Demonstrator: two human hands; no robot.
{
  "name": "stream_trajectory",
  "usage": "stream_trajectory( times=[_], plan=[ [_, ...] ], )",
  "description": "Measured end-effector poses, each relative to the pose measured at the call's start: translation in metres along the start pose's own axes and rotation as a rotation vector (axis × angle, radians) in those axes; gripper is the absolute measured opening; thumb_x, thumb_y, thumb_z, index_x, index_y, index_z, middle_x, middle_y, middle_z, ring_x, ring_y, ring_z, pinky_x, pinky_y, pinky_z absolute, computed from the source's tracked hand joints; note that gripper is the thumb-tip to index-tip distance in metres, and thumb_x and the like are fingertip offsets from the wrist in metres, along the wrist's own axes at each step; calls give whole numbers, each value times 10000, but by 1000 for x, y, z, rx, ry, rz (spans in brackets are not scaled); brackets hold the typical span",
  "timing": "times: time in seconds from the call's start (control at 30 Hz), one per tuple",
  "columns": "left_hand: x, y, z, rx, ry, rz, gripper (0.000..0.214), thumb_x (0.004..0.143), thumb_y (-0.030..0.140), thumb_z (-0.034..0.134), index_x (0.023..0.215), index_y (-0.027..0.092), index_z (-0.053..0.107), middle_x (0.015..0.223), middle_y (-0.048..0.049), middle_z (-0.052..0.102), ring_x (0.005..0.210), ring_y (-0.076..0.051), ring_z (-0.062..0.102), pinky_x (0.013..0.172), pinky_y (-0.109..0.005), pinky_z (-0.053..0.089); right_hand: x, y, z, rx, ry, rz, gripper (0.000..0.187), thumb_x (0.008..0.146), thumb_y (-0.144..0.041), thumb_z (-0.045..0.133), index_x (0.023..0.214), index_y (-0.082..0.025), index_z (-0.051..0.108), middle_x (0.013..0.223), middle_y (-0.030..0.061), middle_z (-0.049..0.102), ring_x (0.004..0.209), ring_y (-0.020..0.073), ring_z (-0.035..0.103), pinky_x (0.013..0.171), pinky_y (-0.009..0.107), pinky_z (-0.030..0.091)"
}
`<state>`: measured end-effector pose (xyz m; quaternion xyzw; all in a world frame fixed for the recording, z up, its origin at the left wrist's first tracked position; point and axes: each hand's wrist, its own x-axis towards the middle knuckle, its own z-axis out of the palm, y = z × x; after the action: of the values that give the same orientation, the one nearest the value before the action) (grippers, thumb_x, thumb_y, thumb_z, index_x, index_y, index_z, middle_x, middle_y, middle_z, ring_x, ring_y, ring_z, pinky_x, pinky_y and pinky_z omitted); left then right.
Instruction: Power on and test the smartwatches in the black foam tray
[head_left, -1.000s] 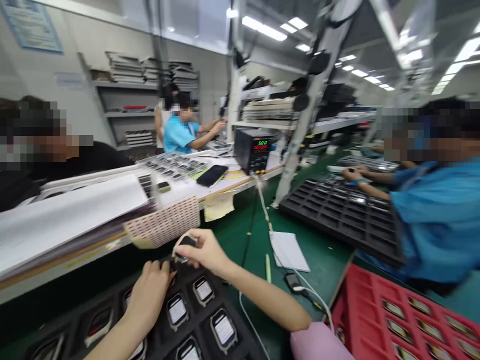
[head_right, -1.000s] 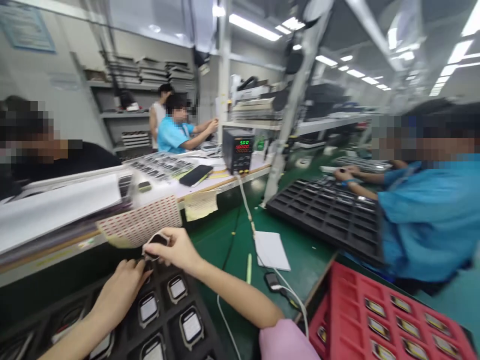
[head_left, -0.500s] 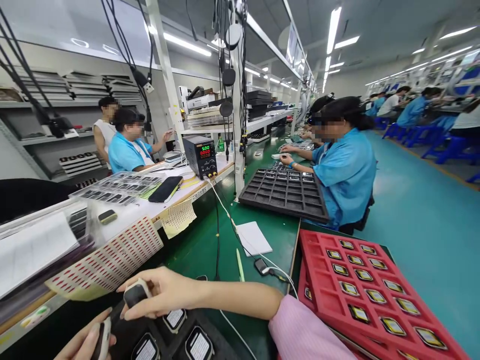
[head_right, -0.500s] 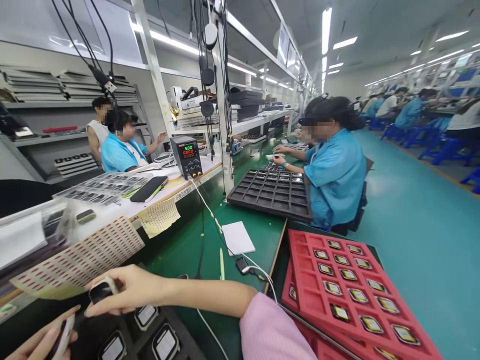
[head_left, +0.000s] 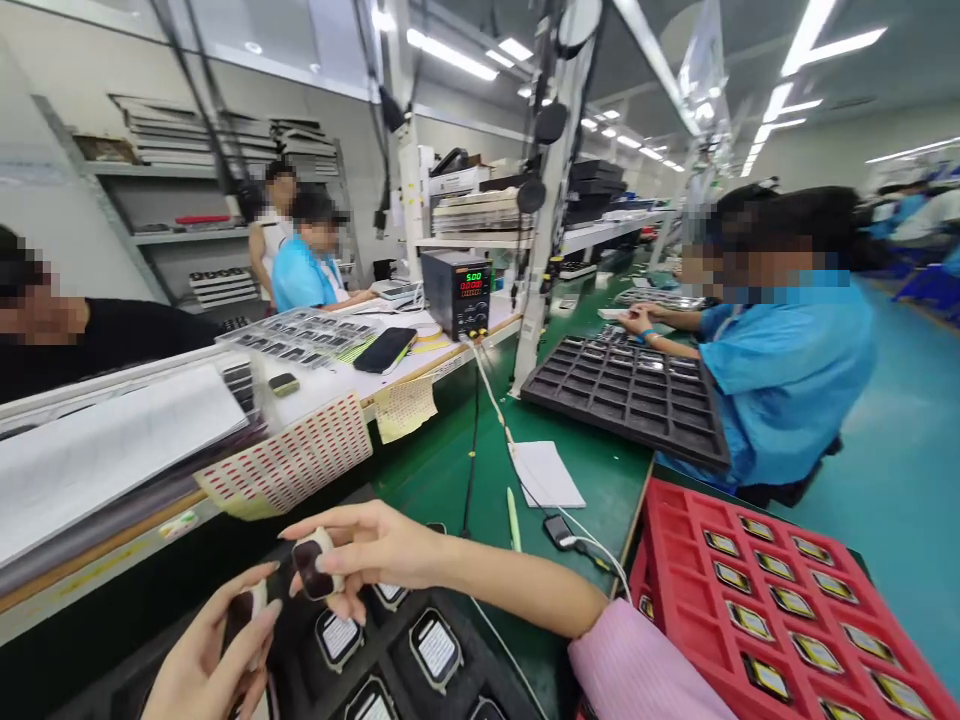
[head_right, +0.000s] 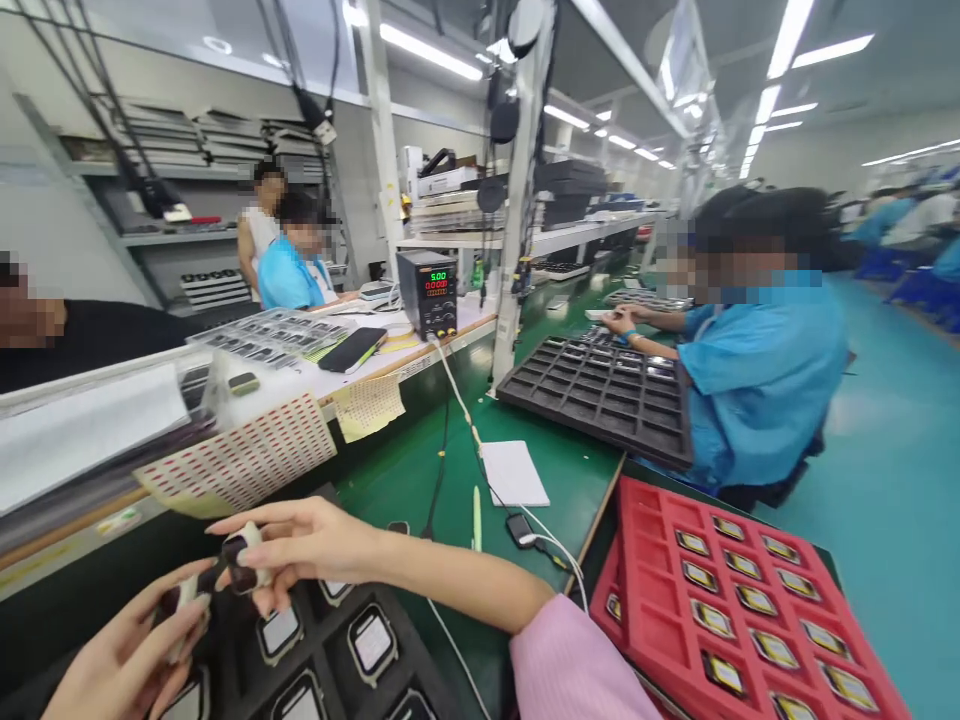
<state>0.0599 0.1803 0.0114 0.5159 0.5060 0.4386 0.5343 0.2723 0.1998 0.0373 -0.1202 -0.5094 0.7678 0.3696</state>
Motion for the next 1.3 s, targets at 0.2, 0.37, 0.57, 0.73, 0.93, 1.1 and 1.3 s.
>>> stream_trajectory(
  times=[0.2, 0.37, 0.57, 0.73, 0.93, 1.1, 1.3],
  plan=[
    [-14, 18, 3, 146, 44, 129, 478, 731, 472, 669, 1106, 199, 553, 523, 81, 467, 318, -80, 351, 321, -201, 280, 10, 5, 1, 74, 86, 41, 508, 825, -272, 701, 1289, -143, 538, 985, 122, 654, 552, 113, 622, 465, 206, 475],
    [-12, 22, 2, 231, -12, 255, 407, 836, 344, 577, 1211, 223, 472, 1035, -55, 625, 740, -173, 631, 521, -228, 481, 15, 3, 2, 47, 126, 62, 458, 848, -264, 651, 1277, -157, 531, 978, 114, 667, 517, 103, 595, 446, 213, 476],
    [-12, 21, -1, 311, -21, 305, 418, 846, 239, 547, 1249, 228, 437, 1144, -70, 588, 906, -197, 605, 662, -265, 496, 16, 2, 7, -3, 157, 68, 485, 841, -269, 652, 1298, -181, 515, 979, 98, 649, 531, 107, 591, 436, 216, 480],
    [-12, 26, 0, 344, -26, 299, 400, 852, 219, 524, 1242, 217, 432, 1117, -67, 601, 927, -202, 597, 738, -293, 486, 17, 4, 8, -12, 160, 43, 453, 856, -264, 642, 1289, -187, 533, 914, 65, 635, 530, 106, 598, 440, 212, 490],
    [-16, 31, -3, 367, -85, 354, 324, 801, 120, 508, 1113, 209, 493, 1009, -32, 651, 894, -190, 600, 820, -314, 459, 17, 3, 9, -90, 175, 62, 441, 822, -267, 684, 1242, -182, 579, 893, 57, 639, 510, 112, 602, 442, 236, 507],
    [-18, 29, -2, 316, -64, 348, 406, 830, 187, 525, 1228, 215, 454, 1084, -57, 646, 984, -224, 611, 860, -339, 467, 17, 0, 13, -112, 190, 54, 475, 802, -294, 709, 1246, -179, 585, 864, 59, 658, 499, 120, 604, 431, 242, 515],
    [-13, 28, -2, 312, -95, 350, 358, 785, 113, 504, 1131, 205, 502, 1017, -36, 668, 941, -202, 614, 849, -316, 462, 15, 3, 14, -119, 200, 51, 441, 808, -289, 703, 1220, -165, 604, 783, 34, 633, 476, 112, 597, 422, 227, 512]
  ],
)
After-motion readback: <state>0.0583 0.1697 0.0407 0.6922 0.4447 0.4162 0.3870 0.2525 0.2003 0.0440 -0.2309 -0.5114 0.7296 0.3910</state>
